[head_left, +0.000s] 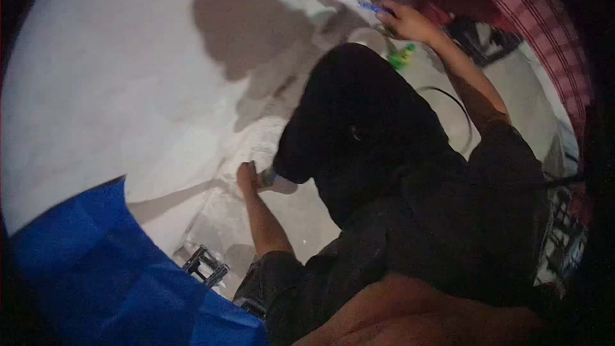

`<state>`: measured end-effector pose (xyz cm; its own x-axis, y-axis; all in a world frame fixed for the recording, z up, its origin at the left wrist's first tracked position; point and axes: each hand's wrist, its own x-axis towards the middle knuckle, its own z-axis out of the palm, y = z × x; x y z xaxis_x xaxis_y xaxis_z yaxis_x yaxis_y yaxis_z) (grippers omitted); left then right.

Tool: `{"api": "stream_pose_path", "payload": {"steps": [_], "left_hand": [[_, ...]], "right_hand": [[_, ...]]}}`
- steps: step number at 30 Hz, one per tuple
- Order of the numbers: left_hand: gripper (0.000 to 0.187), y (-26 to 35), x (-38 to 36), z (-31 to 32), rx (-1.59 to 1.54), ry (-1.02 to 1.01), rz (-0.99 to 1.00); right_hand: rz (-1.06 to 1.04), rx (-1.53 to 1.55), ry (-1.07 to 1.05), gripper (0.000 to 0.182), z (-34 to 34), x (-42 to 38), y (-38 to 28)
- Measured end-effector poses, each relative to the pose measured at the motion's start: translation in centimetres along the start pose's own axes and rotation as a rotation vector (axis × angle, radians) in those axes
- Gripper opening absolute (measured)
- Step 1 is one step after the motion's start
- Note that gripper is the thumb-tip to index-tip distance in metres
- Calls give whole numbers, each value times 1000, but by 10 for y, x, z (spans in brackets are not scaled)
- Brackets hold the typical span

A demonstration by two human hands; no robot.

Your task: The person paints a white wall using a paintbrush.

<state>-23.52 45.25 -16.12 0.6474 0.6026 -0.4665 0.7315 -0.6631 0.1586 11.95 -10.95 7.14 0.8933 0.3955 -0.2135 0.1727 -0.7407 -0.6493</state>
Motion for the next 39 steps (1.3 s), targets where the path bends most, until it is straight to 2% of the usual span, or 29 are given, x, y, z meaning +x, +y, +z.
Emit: {"api": "stream_pose_path", "payload": {"steps": [1,2,3,4,5,7,8,9,11,12,13,15,17,19,21,22,24,28,31,33,34,36,39], "left_hand": [[42,24,-28,-18,-7,60,21],[43,15,-19,-11,-4,45,-16],[43,-13,1,4,152,28,93],[44,0,-22,-3,23,5,20],[44,18,-32,-18,-102,-22,-64],[44,38,-49,-27,-81,-5,-98],[44,49,-54,-32,-67,26,-134],[44,66,-64,-38,-64,23,-138],[43,88,-76,-49,-4,79,-159],[41,86,-72,-44,5,110,-60],[41,91,-72,-42,3,103,-65],[37,112,-81,-45,-168,103,101],[34,126,-91,-43,-255,112,107],[32,139,-95,-46,-346,127,113],[29,139,-94,-49,-424,138,71],[29,136,-89,-49,-368,151,62],[28,140,-91,-56,-300,151,34],[27,139,-86,-68,-250,133,-9],[28,141,-89,-77,-251,128,-38],[29,140,-86,-78,-259,128,-52],[29,141,-84,-80,-293,127,-90],[30,151,-86,-83,-290,135,-142],[28,142,-78,-80,-262,128,-96]], "right_hand": [[44,-9,-13,45,3,2,29],[-3,-172,79,46,14,9,65],[-60,-334,166,47,23,14,92],[45,-412,118,48,26,6,108],[60,-413,107,48,34,15,124],[248,-462,-95,54,47,18,131],[170,-626,-98,48,46,15,124],[169,-625,-104,48,54,23,137],[264,-365,-236,44,95,54,165],[265,-367,-246,44,112,71,181],[187,-453,-386,44,129,88,192],[100,-537,-534,43,147,111,201],[179,-453,-360,54,163,123,198],[177,-507,-387,56,176,140,204],[54,-570,-398,45,188,158,212],[51,-574,-408,45,195,166,218],[10,-686,-379,31,213,179,229],[49,-704,-295,25,275,198,277],[-35,-732,-198,28,311,203,298],[448,-561,-609,41,334,226,310],[448,-561,-614,41,343,226,311],[280,-697,-280,30,351,215,316],[254,-597,-385,38,320,206,301]]}}
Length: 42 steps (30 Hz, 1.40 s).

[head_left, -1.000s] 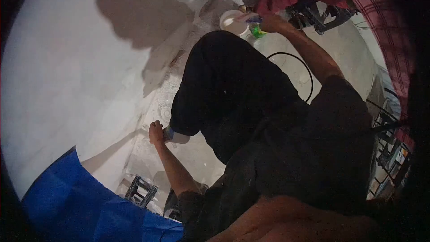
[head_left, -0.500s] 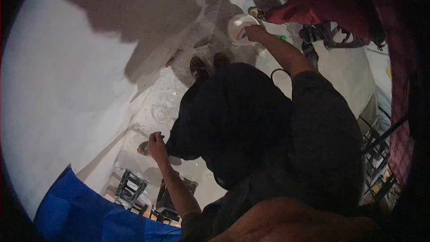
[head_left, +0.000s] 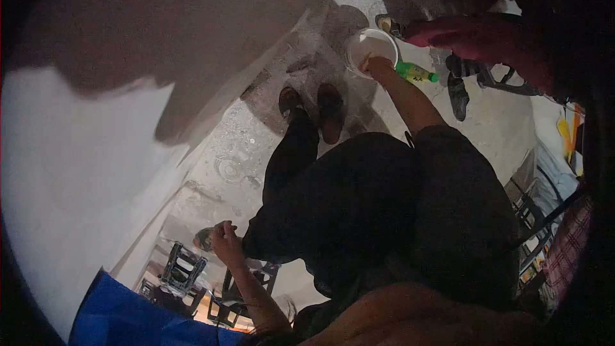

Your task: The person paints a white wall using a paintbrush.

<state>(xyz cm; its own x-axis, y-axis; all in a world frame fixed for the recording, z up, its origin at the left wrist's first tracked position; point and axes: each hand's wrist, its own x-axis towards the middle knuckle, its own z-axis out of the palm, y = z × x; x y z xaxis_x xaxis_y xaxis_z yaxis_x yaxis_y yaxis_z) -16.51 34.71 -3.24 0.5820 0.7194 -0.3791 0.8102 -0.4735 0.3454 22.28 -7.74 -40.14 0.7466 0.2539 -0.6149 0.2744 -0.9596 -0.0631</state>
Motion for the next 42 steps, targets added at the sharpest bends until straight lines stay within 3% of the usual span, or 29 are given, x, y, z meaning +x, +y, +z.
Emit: {"api": "stream_pose_path", "payload": {"steps": [3,7,9,10,12,13,14,15,16,17,18,19,20,22,24,25,28,32,34,36,37,38,42], "left_hand": [[26,2,-1,5,-28,50,57],[26,19,-5,12,-22,89,85],[25,14,-7,17,-63,93,100],[25,12,-7,21,-77,122,114],[25,14,-6,22,88,123,221],[26,24,-10,23,9,109,95],[28,26,-12,23,120,131,154],[31,15,-6,33,48,121,126],[35,-3,-1,45,400,164,200],[37,28,-17,31,238,163,174],[37,-18,7,63,323,209,327],[37,-5,-2,56,337,161,365],[37,17,-17,44,139,134,232],[40,29,-33,41,127,88,130],[42,56,-60,21,164,16,102],[43,59,-67,18,169,-3,120],[45,55,-72,15,136,-6,166],[46,12,-68,33,132,8,271],[38,-1,-71,39,168,32,293],[28,-16,-72,58,387,219,558],[20,-24,-71,65,412,330,590],[20,-27,-71,66,408,339,589],[19,-43,-71,63,416,307,504]], "right_hand": [[-43,-68,-103,47,-17,-22,4],[72,17,15,52,-49,-75,3],[197,263,-83,52,-90,-109,0],[123,286,62,47,-53,-96,25],[205,530,110,46,-87,-128,31],[-6,497,242,47,-60,-112,61],[180,581,103,46,-92,-128,58],[-87,431,181,34,-97,-137,71],[-338,269,291,28,-101,-145,86],[-442,249,417,32,-120,-163,84],[-541,215,552,37,-141,-182,82],[-628,170,691,42,-159,-198,80],[-689,529,467,36,-189,-214,67],[-655,1356,24,29,-253,-247,38],[-597,1298,339,28,-308,-304,-40],[-690,1119,405,29,-328,-323,-61],[-742,1049,328,27,-389,-385,-144],[-1155,1028,318,37,-423,-410,-253],[-1343,974,433,35,-447,-415,-313],[-1350,958,508,32,-482,-468,-357],[-1406,1047,406,31,-497,-487,-380],[-1460,1139,297,31,-511,-500,-400],[-1464,1202,360,25,-554,-517,-473]]}}
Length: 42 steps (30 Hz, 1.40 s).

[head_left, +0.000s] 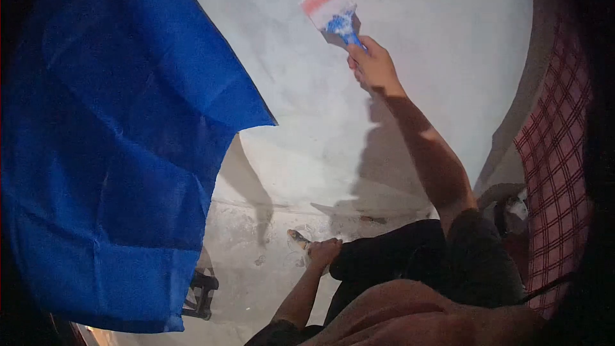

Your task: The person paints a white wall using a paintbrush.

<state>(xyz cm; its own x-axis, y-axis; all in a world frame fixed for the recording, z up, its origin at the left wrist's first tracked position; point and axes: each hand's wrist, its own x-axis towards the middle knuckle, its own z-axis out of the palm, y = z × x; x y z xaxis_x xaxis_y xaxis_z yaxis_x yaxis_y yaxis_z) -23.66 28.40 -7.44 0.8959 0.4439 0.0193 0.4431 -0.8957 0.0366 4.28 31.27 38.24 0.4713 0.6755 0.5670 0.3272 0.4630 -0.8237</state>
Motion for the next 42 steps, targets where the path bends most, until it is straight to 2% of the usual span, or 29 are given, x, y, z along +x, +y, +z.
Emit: {"api": "stream_pose_path", "payload": {"steps": [2,3,5,8,10,12,14,16,18,19,21,24,28,30,32,34,36,37,39,40,42], "left_hand": [[20,-2,-5,-6,-154,22,-118],[28,-5,0,-1,-121,-48,-126],[33,-22,2,46,-175,-31,-134],[41,-20,0,58,-249,-30,-177],[43,-17,-2,45,-272,-57,-187],[44,-9,-4,21,-298,-92,-298],[43,6,-9,-15,-270,-60,-248],[43,8,-12,-20,-237,-36,-201],[30,4,-7,0,-158,-33,-123],[30,1,-4,19,-157,-32,-125],[24,-12,0,54,-87,107,-61],[29,3,-10,7,-35,51,-33],[40,3,0,8,-36,-60,-78],[42,5,8,9,-268,-104,-335],[42,-12,20,71,-221,-81,-278],[43,-11,17,61,-173,-65,-218],[44,-7,14,39,-331,-103,-338],[44,-6,9,33,-332,-99,-336],[44,1,8,20,-207,-58,-141],[44,10,6,-1,-205,-57,-143],[42,27,4,-47,-236,-76,-272]], "right_hand": [[-24,45,24,22,9,11,-3],[-32,92,20,20,12,11,-6],[-46,136,16,19,15,11,-12],[37,167,12,19,15,3,-20],[82,237,23,19,22,4,-17],[39,206,48,20,21,5,-13],[-5,179,60,22,18,3,-13],[54,129,27,23,16,5,-12],[62,137,-6,23,9,1,-12],[74,142,-49,23,7,0,-13],[105,158,-43,22,10,6,-14],[138,255,-36,21,17,5,-18],[168,389,-54,20,15,7,-11],[143,371,-42,20,17,9,-6],[122,351,-35,19,14,7,-5],[156,350,-61,20,10,7,-8],[157,378,-66,21,19,12,-9],[155,413,-67,21,20,12,-11],[166,403,-93,23,5,10,-12],[178,387,-129,24,4,9,-15],[174,360,-121,25,9,9,-18]]}}
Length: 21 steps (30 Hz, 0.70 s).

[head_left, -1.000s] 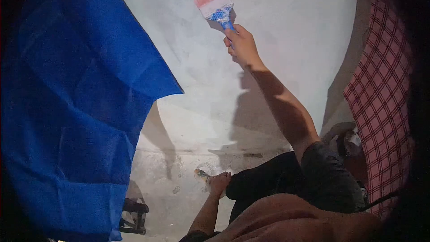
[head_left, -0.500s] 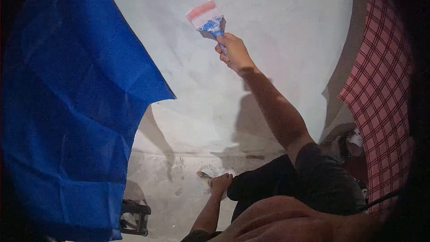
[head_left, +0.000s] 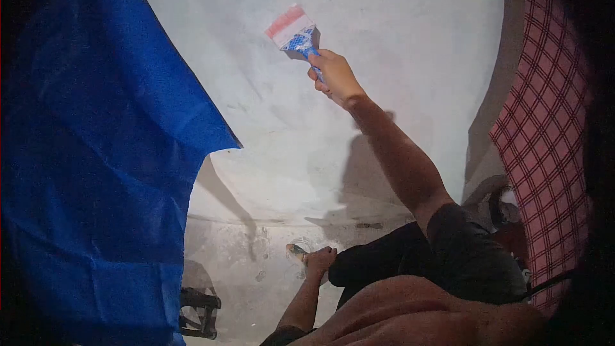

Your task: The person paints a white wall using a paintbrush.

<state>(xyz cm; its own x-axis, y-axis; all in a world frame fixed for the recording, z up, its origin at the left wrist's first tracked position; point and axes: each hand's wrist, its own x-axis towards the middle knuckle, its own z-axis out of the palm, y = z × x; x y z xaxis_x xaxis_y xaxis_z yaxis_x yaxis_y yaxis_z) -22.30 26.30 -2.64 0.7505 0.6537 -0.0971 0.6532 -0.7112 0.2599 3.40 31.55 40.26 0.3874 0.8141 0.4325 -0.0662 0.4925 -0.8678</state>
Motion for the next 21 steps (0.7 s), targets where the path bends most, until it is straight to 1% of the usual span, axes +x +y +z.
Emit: {"api": "stream_pose_path", "payload": {"steps": [1,2,3,8,11,13,14,16,18,19,21], "left_hand": [[42,-1,5,9,9,1,-2],[42,-4,12,25,-51,-7,-68],[41,-1,13,25,-116,-13,-135],[44,-6,10,21,-137,14,-112],[46,-18,14,33,-168,4,-113],[46,-25,24,48,-179,-14,-113],[46,-31,27,56,-125,14,-93],[46,-34,24,50,-67,37,-66],[46,-34,26,46,-61,-41,-153],[46,-36,26,44,-62,-40,-148],[45,-39,26,37,-166,-35,-145]], "right_hand": [[-1,-17,19,26,-4,0,0],[-5,-9,19,26,-9,0,0],[3,-29,29,26,-11,-1,-1],[8,-57,54,28,0,-2,1],[6,-22,80,28,1,4,6],[33,4,11,27,-7,-4,0],[37,0,20,27,-7,-3,0],[46,-8,26,27,-6,5,2],[55,-6,32,28,-8,5,4],[64,-6,29,29,-5,5,3],[66,-25,30,29,-8,-1,-1]]}}
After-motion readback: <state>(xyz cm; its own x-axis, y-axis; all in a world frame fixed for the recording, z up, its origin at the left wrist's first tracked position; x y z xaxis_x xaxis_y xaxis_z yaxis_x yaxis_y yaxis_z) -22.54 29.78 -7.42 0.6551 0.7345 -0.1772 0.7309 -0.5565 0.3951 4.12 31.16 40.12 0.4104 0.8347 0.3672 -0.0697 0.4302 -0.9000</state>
